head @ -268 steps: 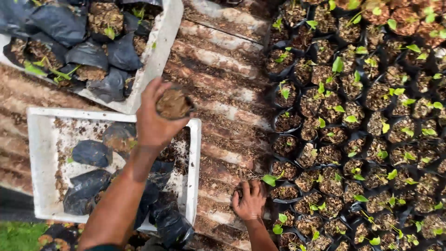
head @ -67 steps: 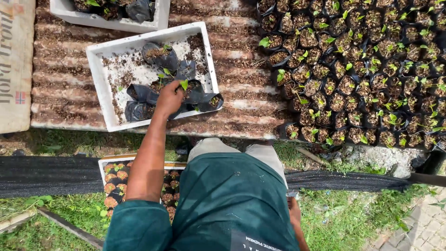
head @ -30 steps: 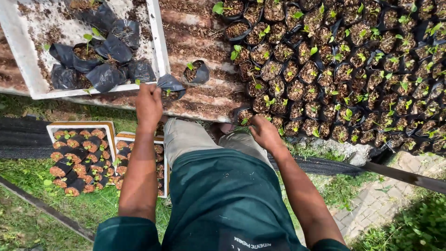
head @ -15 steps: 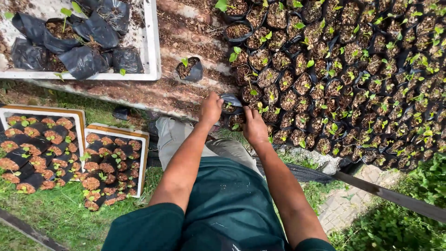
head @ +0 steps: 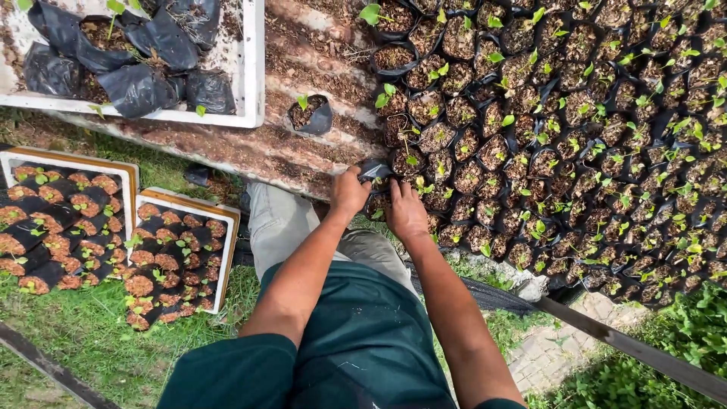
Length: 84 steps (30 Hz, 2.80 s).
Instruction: Moving small seedling bags from a corrugated nursery bed into white plastic trays for transport or organization.
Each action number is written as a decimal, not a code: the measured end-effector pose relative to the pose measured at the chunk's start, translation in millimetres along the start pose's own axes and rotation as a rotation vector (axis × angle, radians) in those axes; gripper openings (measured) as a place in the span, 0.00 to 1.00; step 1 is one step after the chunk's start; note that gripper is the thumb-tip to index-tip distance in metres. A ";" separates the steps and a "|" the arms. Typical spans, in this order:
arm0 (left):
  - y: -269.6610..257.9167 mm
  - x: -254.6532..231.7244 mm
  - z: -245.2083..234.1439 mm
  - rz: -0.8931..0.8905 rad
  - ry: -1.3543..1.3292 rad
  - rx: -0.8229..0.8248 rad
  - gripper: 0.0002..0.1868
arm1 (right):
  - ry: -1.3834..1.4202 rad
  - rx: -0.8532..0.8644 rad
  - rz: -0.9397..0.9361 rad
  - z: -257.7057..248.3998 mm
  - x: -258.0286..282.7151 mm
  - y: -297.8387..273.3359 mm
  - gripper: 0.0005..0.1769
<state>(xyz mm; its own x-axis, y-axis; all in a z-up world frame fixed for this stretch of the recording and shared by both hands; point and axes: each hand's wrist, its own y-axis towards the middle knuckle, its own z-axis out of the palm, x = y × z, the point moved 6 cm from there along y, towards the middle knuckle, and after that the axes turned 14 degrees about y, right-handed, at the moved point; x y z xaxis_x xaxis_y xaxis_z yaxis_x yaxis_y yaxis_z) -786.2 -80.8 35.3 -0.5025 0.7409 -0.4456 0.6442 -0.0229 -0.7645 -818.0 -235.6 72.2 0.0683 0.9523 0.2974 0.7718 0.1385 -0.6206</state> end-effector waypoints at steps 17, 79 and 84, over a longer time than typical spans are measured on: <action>-25.8 -6.9 -81.1 0.131 0.188 -0.042 0.24 | -0.011 0.066 0.044 13.9 0.1 6.2 0.43; 15.0 227.5 -311.8 -0.300 -0.488 -0.843 0.25 | 0.383 -0.320 0.040 -41.3 48.7 -40.2 0.41; -17.1 220.7 -328.3 -0.084 -0.362 -0.945 0.06 | 0.403 -0.297 0.136 -44.2 66.0 -60.9 0.39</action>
<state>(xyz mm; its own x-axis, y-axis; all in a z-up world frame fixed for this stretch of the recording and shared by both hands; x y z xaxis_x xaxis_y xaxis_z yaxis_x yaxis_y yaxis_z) -718.8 303.4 102.9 -0.6106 0.4645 -0.6414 0.7123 0.6761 -0.1885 -832.5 -193.2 161.7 0.3731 0.7678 0.5208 0.8811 -0.1176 -0.4580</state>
